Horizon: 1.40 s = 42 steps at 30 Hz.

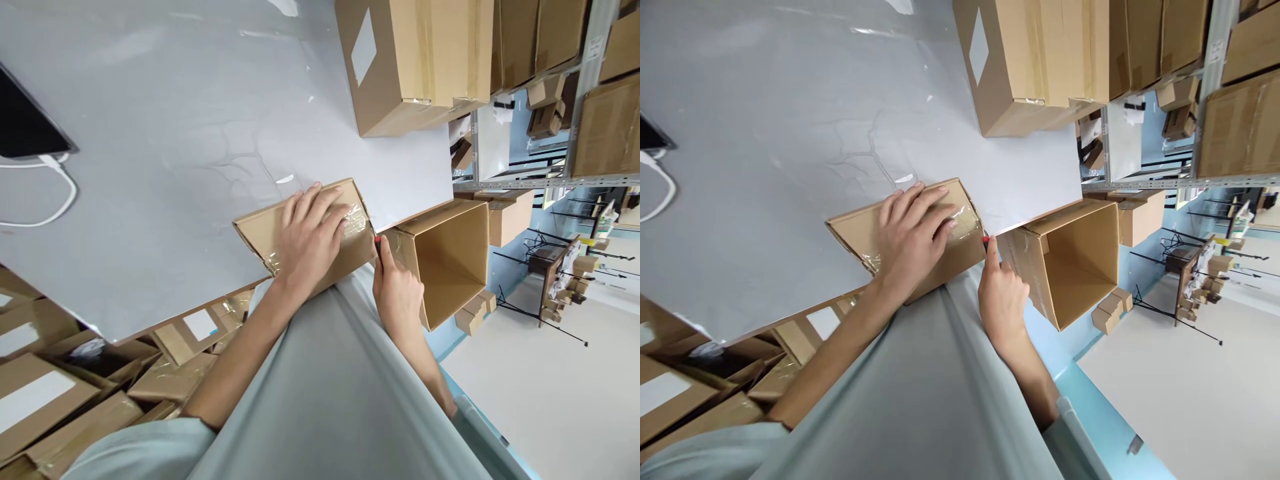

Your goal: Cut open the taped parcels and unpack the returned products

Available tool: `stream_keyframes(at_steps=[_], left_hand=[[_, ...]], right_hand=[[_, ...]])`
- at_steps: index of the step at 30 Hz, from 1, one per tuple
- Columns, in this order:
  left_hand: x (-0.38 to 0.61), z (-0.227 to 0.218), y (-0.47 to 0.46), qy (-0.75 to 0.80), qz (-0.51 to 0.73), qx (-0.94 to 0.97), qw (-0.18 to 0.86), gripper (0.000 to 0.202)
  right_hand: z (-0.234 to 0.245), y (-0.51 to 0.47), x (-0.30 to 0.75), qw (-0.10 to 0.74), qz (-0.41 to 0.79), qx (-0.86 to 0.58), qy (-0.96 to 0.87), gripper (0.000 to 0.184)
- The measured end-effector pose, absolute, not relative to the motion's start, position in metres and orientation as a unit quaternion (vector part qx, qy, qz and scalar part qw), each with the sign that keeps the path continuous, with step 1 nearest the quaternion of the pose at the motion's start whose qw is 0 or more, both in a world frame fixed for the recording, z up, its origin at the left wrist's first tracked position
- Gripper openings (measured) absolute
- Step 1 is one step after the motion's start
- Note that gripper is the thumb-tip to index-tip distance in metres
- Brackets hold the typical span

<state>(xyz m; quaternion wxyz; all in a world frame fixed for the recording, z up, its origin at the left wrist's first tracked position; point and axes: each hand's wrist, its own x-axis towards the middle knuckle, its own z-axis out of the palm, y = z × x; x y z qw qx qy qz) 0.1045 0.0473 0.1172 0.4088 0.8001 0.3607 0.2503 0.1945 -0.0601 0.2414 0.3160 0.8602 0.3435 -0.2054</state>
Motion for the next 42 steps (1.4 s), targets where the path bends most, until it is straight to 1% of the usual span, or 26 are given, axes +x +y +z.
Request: stream_keyframes(at_steps=[4,14,21,26,29,32,37,42], left_hand=[[0.105,0.115,0.047,0.357,0.252,0.808,0.396,0.028],[0.099,0.107,0.043,0.350,0.266,0.815,0.376,0.031],[0.100,0.106,0.043,0.349,0.271,0.818,0.369,0.033],[0.101,0.107,0.043,0.350,0.273,0.825,0.351,0.031],[0.102,0.105,0.042,0.347,0.274,0.825,0.351,0.032],[0.102,0.104,0.042,0.348,0.269,0.827,0.350,0.034],[0.103,0.104,0.044,0.345,0.265,0.830,0.350,0.033],[0.104,0.106,0.041,0.334,0.254,0.829,0.370,0.029]], right_hand=[[0.249,-0.073,0.194,0.312,-0.221,0.865,0.326,0.060],[0.242,-0.084,0.205,0.268,-0.223,0.872,0.344,0.056],[0.257,-0.097,0.199,0.247,-0.204,0.873,0.367,0.058],[0.239,-0.087,0.203,0.215,-0.206,0.877,0.378,0.058],[0.224,-0.079,0.208,0.220,-0.215,0.874,0.377,0.059],[0.220,-0.069,0.211,0.232,-0.234,0.868,0.371,0.061],[0.232,-0.062,0.213,0.247,-0.257,0.859,0.368,0.066],[0.243,-0.074,0.212,0.272,-0.258,0.859,0.349,0.061]])
